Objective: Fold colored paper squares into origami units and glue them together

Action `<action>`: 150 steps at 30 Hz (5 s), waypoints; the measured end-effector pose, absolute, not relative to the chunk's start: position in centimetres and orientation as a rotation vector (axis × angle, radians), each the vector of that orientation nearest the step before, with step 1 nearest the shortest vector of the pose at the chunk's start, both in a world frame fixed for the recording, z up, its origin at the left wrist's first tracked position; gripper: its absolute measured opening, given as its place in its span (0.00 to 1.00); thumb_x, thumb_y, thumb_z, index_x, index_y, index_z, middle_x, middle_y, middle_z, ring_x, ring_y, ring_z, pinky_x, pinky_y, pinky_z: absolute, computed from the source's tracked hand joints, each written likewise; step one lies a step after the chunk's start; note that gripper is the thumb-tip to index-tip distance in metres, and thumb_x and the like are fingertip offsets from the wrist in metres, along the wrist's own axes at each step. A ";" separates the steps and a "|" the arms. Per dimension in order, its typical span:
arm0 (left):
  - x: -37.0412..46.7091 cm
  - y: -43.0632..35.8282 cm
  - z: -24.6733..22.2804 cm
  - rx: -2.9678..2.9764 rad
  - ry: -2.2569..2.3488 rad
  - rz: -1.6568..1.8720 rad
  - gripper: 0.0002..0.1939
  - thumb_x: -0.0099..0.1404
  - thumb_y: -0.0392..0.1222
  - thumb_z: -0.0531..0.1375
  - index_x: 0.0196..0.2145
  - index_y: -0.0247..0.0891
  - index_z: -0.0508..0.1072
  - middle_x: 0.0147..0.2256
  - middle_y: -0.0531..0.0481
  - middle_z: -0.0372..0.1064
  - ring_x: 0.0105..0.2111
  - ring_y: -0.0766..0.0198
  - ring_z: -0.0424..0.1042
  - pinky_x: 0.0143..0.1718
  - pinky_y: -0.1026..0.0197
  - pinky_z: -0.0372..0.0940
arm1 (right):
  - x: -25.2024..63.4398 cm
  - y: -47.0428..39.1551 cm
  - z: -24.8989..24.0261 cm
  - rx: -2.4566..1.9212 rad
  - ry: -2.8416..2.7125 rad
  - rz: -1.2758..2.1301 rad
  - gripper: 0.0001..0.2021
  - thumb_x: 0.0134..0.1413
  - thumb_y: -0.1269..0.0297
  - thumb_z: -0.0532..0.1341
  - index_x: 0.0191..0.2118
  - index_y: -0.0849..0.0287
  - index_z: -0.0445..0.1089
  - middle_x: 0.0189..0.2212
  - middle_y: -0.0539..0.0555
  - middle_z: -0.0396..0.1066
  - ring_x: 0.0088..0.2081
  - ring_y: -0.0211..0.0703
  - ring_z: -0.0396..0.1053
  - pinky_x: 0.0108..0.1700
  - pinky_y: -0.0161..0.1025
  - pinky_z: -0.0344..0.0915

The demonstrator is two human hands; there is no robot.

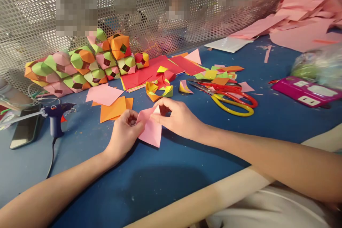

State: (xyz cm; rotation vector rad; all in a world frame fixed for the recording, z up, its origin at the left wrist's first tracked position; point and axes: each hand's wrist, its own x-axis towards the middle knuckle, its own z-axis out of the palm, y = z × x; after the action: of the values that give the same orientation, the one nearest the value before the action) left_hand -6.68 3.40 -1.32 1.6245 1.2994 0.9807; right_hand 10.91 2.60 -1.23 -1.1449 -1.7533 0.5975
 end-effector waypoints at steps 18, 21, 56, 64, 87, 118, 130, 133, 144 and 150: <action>-6.6 2.4 -1.4 1.443 1.206 0.869 0.05 0.56 0.40 0.60 0.29 0.36 0.68 0.27 0.55 0.65 0.26 0.70 0.61 0.27 0.67 0.57 | 10.9 2.4 -2.5 -0.784 -2.024 0.218 0.07 0.54 0.76 0.53 0.30 0.59 0.64 0.30 0.53 0.62 0.33 0.38 0.62 0.36 0.36 0.62; -6.7 2.5 -1.4 1.462 1.217 0.879 0.05 0.56 0.39 0.60 0.28 0.36 0.67 0.26 0.56 0.64 0.26 0.70 0.60 0.26 0.68 0.56 | 11.0 2.3 -2.5 -0.770 -2.040 0.213 0.07 0.53 0.75 0.53 0.32 0.59 0.66 0.32 0.55 0.64 0.35 0.40 0.63 0.38 0.38 0.64; -6.8 2.3 -1.0 1.550 1.224 0.830 0.09 0.57 0.45 0.61 0.29 0.36 0.69 0.26 0.53 0.66 0.25 0.69 0.63 0.26 0.66 0.59 | 10.7 1.8 -1.3 -1.069 -1.858 0.736 0.06 0.53 0.72 0.58 0.26 0.60 0.68 0.24 0.49 0.70 0.27 0.34 0.66 0.29 0.31 0.62; -6.6 2.0 -1.1 1.675 1.245 0.743 0.06 0.57 0.39 0.59 0.25 0.35 0.68 0.23 0.56 0.60 0.24 0.71 0.57 0.23 0.68 0.53 | 10.6 2.0 -1.6 -0.952 -1.909 0.634 0.03 0.53 0.70 0.60 0.29 0.60 0.69 0.27 0.50 0.67 0.30 0.35 0.65 0.33 0.33 0.63; -6.7 2.7 -2.2 1.623 1.217 0.980 0.06 0.56 0.38 0.61 0.25 0.37 0.67 0.26 0.55 0.67 0.28 0.68 0.64 0.30 0.66 0.60 | 10.7 2.4 -2.1 -1.082 -1.936 0.479 0.14 0.52 0.67 0.62 0.18 0.62 0.63 0.19 0.48 0.62 0.23 0.32 0.59 0.26 0.32 0.55; -6.7 2.8 -1.9 1.673 1.240 1.085 0.06 0.56 0.36 0.60 0.24 0.37 0.65 0.28 0.53 0.67 0.29 0.68 0.64 0.31 0.65 0.59 | 10.6 2.3 -1.4 -1.217 -1.892 0.638 0.03 0.47 0.70 0.61 0.30 0.60 0.73 0.28 0.49 0.73 0.30 0.35 0.66 0.33 0.32 0.59; -6.4 2.4 -1.7 1.562 1.215 0.879 0.05 0.54 0.39 0.60 0.27 0.37 0.66 0.24 0.57 0.62 0.24 0.70 0.60 0.25 0.68 0.55 | 10.7 2.2 -1.8 -0.883 -1.836 0.374 0.05 0.55 0.71 0.58 0.36 0.60 0.70 0.32 0.52 0.73 0.33 0.36 0.69 0.38 0.34 0.66; -6.4 2.2 -1.8 1.460 1.198 0.900 0.06 0.54 0.40 0.61 0.28 0.37 0.66 0.24 0.56 0.64 0.23 0.69 0.62 0.25 0.67 0.56 | 10.6 2.0 -2.0 -0.904 -1.817 0.406 0.12 0.52 0.68 0.60 0.45 0.58 0.66 0.35 0.52 0.73 0.35 0.38 0.70 0.40 0.36 0.67; -6.7 2.2 -2.3 1.322 1.118 0.902 0.10 0.57 0.45 0.61 0.33 0.36 0.69 0.30 0.52 0.70 0.29 0.66 0.67 0.30 0.65 0.60 | 10.6 2.4 -2.1 -0.780 -1.876 0.323 0.06 0.53 0.75 0.55 0.29 0.58 0.60 0.27 0.50 0.61 0.30 0.35 0.61 0.33 0.34 0.61; -6.5 2.2 -2.3 1.305 1.074 0.934 0.07 0.56 0.41 0.62 0.31 0.37 0.68 0.29 0.55 0.67 0.29 0.68 0.65 0.30 0.66 0.59 | 10.8 2.0 -1.9 -0.690 -1.969 0.381 0.03 0.52 0.73 0.54 0.31 0.58 0.62 0.31 0.54 0.64 0.35 0.40 0.63 0.40 0.39 0.64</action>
State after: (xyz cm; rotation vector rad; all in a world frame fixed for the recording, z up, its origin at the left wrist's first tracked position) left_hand -6.50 2.23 -2.33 1.3047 1.0738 0.9342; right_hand 10.82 1.96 -1.93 -0.6902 -1.9694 0.3812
